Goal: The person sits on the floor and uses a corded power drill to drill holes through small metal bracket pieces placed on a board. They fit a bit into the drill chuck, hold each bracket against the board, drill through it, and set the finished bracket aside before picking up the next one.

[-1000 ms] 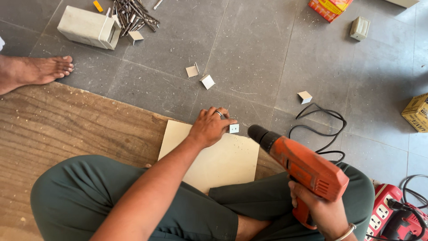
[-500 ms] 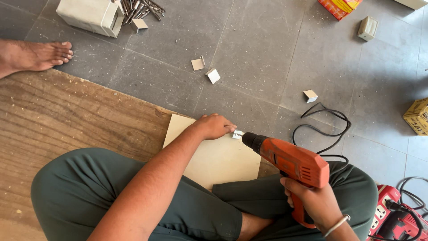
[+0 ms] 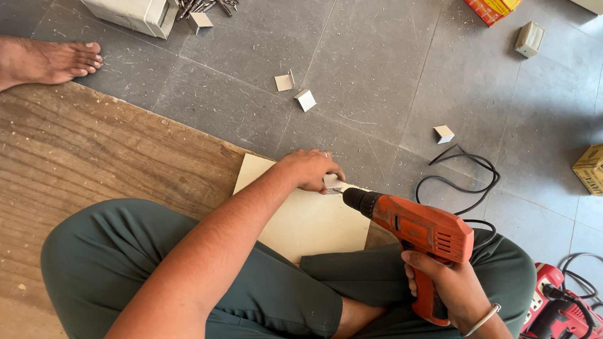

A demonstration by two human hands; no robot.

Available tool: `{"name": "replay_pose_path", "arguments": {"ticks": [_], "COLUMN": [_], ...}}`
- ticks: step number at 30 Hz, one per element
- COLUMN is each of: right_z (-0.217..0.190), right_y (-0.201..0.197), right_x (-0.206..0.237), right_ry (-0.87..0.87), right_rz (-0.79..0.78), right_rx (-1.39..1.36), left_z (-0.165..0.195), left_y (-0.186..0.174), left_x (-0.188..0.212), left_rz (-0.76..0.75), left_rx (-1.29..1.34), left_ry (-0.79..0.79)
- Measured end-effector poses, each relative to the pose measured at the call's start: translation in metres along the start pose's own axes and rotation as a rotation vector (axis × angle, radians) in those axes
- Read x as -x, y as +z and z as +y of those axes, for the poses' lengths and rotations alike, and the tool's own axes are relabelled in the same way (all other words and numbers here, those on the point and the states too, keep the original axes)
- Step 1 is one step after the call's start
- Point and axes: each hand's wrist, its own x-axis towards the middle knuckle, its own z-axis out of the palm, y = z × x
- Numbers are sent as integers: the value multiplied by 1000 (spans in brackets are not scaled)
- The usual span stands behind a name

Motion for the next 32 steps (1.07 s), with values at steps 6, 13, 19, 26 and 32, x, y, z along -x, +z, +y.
{"name": "replay_pose_path", "arguments": {"ticks": [6, 13, 19, 26, 32], "right_z": [-1, -3, 5, 3, -13], "right_y": [0, -1, 1, 10, 12], "right_x": [-1, -7, -8, -14, -13], "right_ry": [-42, -69, -85, -127, -99], "right_rz": [-8, -12, 17, 11, 113], "right_rx": [-31, -13, 31, 115, 417], "left_z": [-8, -7, -15, -31, -28], "left_y": [-8, -3, 8, 23, 21], "left_x": [12, 6, -3, -12, -8], "left_rz": [107, 77, 51, 90, 69], "left_rx": [-164, 97, 360, 519, 467], "left_ry": [-130, -130, -136, -93, -97]}}
